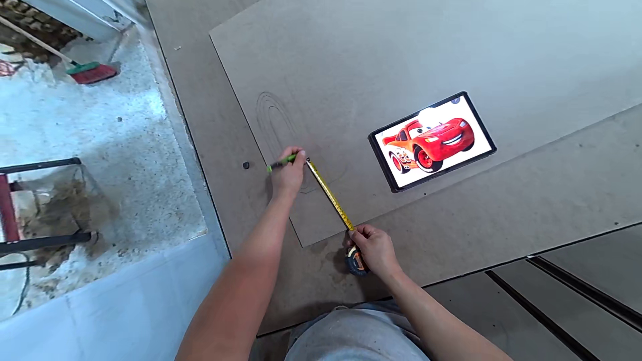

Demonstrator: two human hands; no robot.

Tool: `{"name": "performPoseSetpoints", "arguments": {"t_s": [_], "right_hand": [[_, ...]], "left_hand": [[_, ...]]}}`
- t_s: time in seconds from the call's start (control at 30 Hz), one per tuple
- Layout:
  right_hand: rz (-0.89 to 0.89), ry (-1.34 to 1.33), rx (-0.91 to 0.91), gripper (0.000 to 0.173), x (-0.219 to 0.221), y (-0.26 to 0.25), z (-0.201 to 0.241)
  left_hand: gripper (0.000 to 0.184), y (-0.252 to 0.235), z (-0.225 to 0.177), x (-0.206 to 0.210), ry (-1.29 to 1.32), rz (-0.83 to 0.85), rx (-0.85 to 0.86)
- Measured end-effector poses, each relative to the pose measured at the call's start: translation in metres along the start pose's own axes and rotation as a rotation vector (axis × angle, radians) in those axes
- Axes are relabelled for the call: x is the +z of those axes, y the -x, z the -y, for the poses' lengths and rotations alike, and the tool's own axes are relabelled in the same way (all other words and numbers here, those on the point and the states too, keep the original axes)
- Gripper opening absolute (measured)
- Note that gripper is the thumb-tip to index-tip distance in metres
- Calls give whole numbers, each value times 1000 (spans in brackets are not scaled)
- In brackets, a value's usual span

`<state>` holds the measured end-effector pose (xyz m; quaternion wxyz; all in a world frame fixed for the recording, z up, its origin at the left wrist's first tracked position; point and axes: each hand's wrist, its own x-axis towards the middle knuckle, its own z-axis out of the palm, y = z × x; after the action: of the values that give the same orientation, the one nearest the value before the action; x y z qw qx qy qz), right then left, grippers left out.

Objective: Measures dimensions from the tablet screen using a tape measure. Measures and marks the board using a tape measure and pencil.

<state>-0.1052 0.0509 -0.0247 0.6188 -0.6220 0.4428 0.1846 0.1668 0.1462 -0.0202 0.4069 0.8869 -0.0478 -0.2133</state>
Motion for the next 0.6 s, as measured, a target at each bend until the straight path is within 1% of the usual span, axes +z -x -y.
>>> {"name": "performPoseSetpoints", "arguments": {"t_s": [0.07,0.1,0.17,0.27,0.33,0.4,0.5,0.6], "right_hand": [[39,127,-70,19,-9,-1,-2],[43,198,-103,20,-14,-2,0],[39,347,-175,20,-26,-7,12],[62,622,-286,22,-42,-25,53],[70,819,-356,24,-47,-44,88],[53,980,-380,26,-48,-67,127],[-43,1086,-379,29,-47,-104,180],[-105,1148,-358,33,-46,-127,220]], "left_hand": [[23,11,31,-15,89,-28,128],[24,17,44,-22,85,-30,170],[27,27,62,-34,10,-30,191],[26,34,80,-45,-124,-81,178],[23,32,89,-47,-154,-130,140],[24,27,93,-47,-158,-186,99],[26,19,89,-48,-148,-225,45],[25,16,78,-45,-148,-262,22]]}}
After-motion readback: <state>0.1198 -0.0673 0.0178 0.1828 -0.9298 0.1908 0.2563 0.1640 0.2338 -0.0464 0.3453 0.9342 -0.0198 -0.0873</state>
